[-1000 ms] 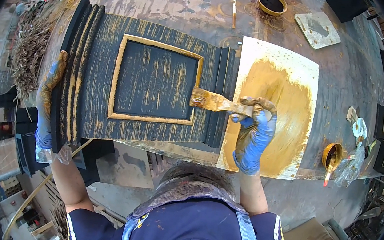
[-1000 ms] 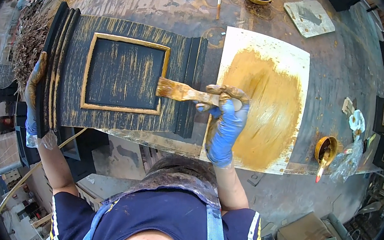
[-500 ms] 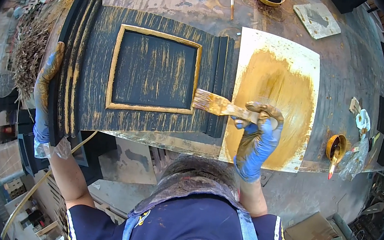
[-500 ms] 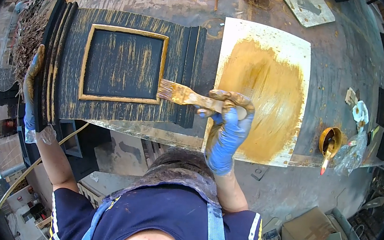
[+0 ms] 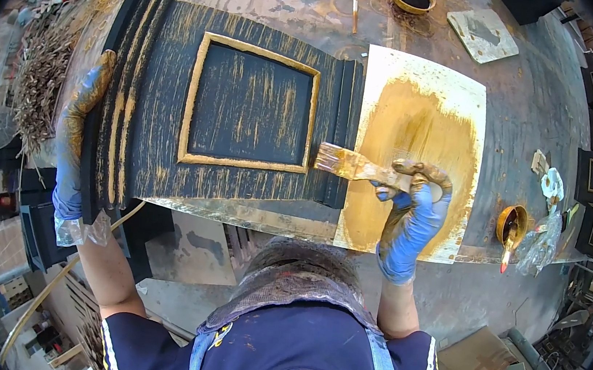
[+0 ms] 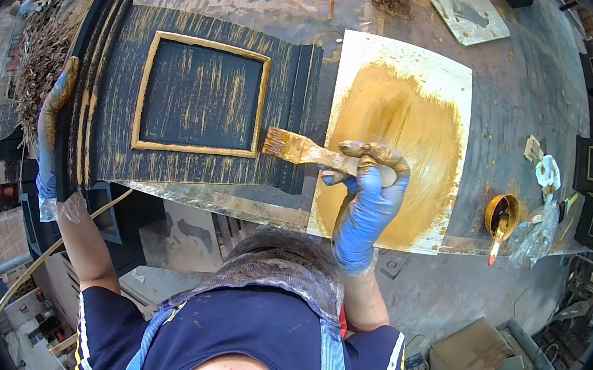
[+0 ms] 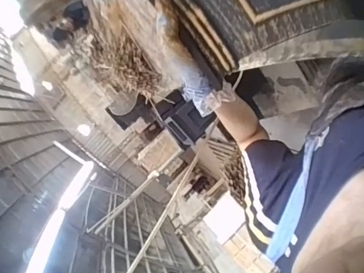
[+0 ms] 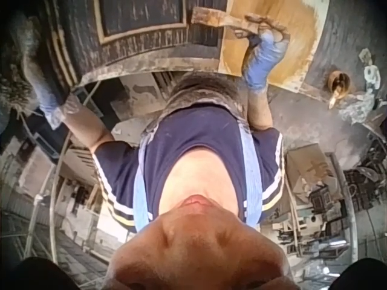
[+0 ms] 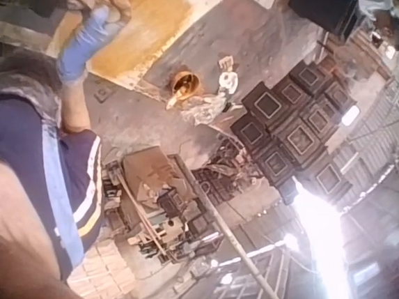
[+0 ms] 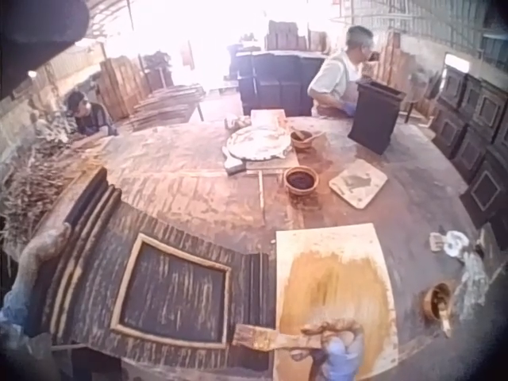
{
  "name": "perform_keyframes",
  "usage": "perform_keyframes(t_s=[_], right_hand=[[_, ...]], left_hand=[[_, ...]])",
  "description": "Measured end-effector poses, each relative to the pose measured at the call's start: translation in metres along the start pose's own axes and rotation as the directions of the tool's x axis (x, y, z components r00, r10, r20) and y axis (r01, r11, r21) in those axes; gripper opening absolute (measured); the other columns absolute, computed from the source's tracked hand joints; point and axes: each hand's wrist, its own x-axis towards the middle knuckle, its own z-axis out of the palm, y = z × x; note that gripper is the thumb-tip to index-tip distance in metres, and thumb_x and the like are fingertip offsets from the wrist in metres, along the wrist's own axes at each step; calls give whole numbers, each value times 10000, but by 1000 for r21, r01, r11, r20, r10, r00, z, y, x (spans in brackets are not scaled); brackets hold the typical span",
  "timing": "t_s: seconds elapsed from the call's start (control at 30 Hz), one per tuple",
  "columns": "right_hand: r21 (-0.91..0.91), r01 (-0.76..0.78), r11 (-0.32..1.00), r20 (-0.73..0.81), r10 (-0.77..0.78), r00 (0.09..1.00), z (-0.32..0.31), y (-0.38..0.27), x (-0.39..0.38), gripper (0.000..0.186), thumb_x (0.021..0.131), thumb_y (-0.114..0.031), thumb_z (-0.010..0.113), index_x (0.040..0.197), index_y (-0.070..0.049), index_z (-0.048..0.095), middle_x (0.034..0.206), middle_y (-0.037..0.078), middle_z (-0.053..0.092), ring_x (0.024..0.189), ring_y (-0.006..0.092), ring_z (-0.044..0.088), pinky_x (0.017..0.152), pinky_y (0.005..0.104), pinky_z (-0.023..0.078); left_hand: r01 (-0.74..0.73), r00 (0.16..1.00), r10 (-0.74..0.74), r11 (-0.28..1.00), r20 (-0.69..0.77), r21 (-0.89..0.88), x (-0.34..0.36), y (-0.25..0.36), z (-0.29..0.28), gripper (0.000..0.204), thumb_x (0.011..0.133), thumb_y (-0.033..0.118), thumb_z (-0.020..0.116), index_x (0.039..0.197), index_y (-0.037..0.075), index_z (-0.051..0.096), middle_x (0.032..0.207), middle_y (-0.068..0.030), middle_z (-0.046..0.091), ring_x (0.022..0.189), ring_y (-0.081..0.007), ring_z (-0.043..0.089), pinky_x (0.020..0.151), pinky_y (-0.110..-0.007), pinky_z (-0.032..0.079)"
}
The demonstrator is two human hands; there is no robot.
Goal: Staining a decorative wooden furniture piece with gold paint using a brush to highlight texture.
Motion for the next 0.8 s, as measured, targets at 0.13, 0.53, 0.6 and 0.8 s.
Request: perform_keyframes(t_s=[0.13,0.53,0.6,0.8], right_hand=[[-16,18,1000,156,-15,988,9,-3,8,165,796,-38,416,954,-62,379,861,136,518,755,192,546,515,251,495],[-55,6,998,193,5,981,25,-3,29,154,802,-29,400,954,-44,381,864,122,510,762,182,539,526,263,490],[-82,29,996,165,-15,986,28,-4,32,151,801,-27,395,951,-37,378,862,124,512,763,183,539,528,261,488],[-87,9,996,246,13,969,39,-5,46,150,797,-21,391,945,-31,376,850,134,520,751,183,544,529,254,486]], left_hand=[[-43,991,45,999,122,-20,-2,0,-1,381,819,181,434,1138,-22,388,1128,-106,449,1002,-147,459,863,-249,371],[-13,999,13,1000,35,-15,4,1,-8,362,797,175,475,1102,-16,436,1086,-95,485,970,-139,478,848,-248,373],[-26,995,29,999,92,-29,3,0,-9,361,792,168,483,1099,-16,439,1082,-92,488,958,-138,485,846,-247,374],[11,996,-12,1000,88,13,3,2,-11,357,790,164,484,1094,-20,442,1087,-97,484,961,-143,483,848,-246,372]])
